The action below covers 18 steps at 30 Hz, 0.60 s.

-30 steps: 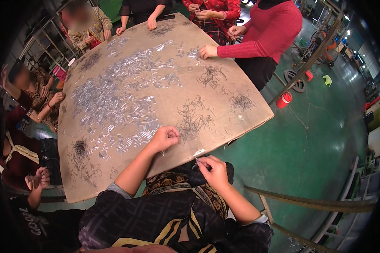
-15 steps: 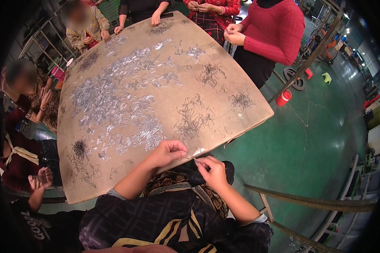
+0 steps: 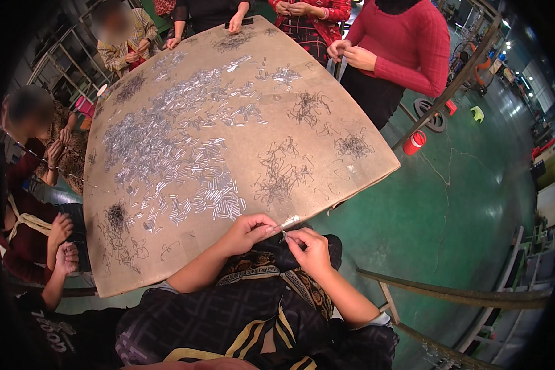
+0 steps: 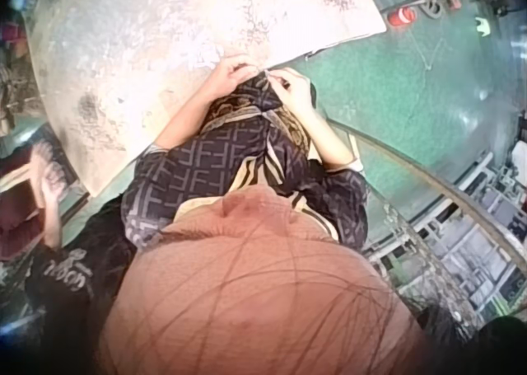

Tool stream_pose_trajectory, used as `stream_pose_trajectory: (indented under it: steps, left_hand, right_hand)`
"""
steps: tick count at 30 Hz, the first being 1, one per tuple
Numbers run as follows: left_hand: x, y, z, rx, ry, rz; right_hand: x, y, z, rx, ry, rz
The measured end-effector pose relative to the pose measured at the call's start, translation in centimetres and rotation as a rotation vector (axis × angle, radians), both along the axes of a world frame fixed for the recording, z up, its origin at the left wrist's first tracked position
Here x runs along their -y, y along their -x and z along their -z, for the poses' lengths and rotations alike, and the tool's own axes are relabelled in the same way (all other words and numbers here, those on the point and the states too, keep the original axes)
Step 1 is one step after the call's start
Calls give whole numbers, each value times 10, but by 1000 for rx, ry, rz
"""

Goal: The person repeatedly picks up small wire pieces from a large board and places them into a container. Other people around the table perform similar actions. The person occasionally reaches up to hang wire strands on a nearby rack.

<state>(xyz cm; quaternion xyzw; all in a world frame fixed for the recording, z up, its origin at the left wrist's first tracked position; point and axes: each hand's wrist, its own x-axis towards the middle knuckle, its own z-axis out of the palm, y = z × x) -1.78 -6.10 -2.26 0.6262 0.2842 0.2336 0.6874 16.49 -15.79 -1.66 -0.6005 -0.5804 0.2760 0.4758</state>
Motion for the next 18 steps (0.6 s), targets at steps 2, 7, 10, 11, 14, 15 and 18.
stream_pose_trajectory:
  steps: [2,7,10,11,14,15,18]
  left_hand:
    - [2,0,-4,19,102,-7]
    - [8,-6,-3,100,120,-35]
    - [8,-7,14,91,84,-82]
    - [10,-7,15,88,87,-94]
    - [12,-8,16,87,95,-112]
    - [12,-8,16,93,96,-107]
    - [19,-10,7,120,25,-118]
  right_hand:
    - [0,0,2,-2,-10,3]
    - [2,1,1,-4,4,7]
    - [2,1,-1,9,7,2]
    - [2,2,-1,12,7,0]
    - [3,2,1,23,15,-5]
    - [3,2,1,19,12,-18]
    - [4,1,2,21,2,-45]
